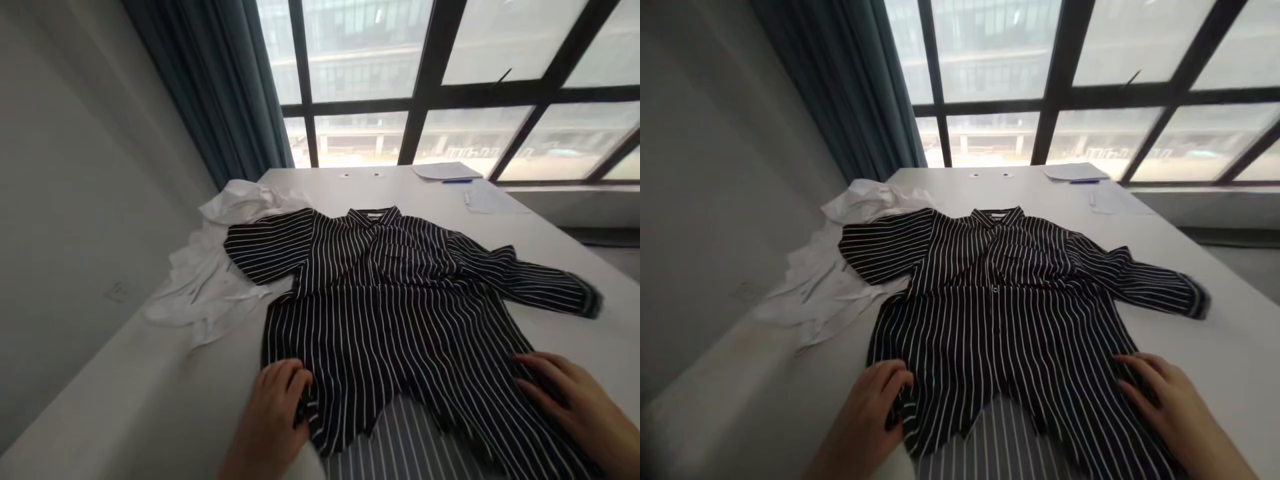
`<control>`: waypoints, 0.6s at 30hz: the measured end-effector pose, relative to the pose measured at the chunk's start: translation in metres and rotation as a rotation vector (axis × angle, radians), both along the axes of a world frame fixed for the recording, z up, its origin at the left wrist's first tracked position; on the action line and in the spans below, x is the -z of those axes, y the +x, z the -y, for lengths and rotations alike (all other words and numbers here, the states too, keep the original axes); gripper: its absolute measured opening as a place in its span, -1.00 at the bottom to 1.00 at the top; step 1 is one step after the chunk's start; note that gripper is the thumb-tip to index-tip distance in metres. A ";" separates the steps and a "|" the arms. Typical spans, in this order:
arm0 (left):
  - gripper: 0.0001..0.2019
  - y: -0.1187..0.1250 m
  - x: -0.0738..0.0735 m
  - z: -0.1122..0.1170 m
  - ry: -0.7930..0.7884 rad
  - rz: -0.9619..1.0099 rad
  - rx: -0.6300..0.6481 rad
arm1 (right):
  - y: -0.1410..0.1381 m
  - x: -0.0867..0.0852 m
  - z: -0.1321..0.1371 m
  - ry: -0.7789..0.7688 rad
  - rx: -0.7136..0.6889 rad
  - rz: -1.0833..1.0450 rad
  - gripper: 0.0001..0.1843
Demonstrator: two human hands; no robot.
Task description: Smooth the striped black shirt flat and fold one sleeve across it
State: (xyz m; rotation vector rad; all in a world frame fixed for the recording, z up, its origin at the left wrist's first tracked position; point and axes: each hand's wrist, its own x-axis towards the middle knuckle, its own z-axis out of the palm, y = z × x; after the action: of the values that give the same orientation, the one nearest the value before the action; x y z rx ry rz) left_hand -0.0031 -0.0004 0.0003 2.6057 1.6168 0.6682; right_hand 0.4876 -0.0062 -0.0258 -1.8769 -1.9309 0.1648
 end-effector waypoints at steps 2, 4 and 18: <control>-0.45 -0.004 0.000 0.001 0.007 -0.028 -0.008 | 0.001 0.005 -0.002 0.000 0.008 0.048 -0.50; -0.43 -0.010 0.001 0.002 0.028 -0.079 -0.004 | 0.007 0.010 0.000 -0.005 0.034 0.091 -0.49; -0.37 -0.080 -0.010 -0.010 0.054 -0.220 -0.008 | 0.020 0.018 0.006 -0.027 0.054 0.135 -0.51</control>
State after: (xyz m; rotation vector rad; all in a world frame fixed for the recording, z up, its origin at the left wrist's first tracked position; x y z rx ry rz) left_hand -0.0829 0.0097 0.0098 2.7998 1.6862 0.4435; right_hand 0.5077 -0.0119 -0.0442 -2.0026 -1.9717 0.0491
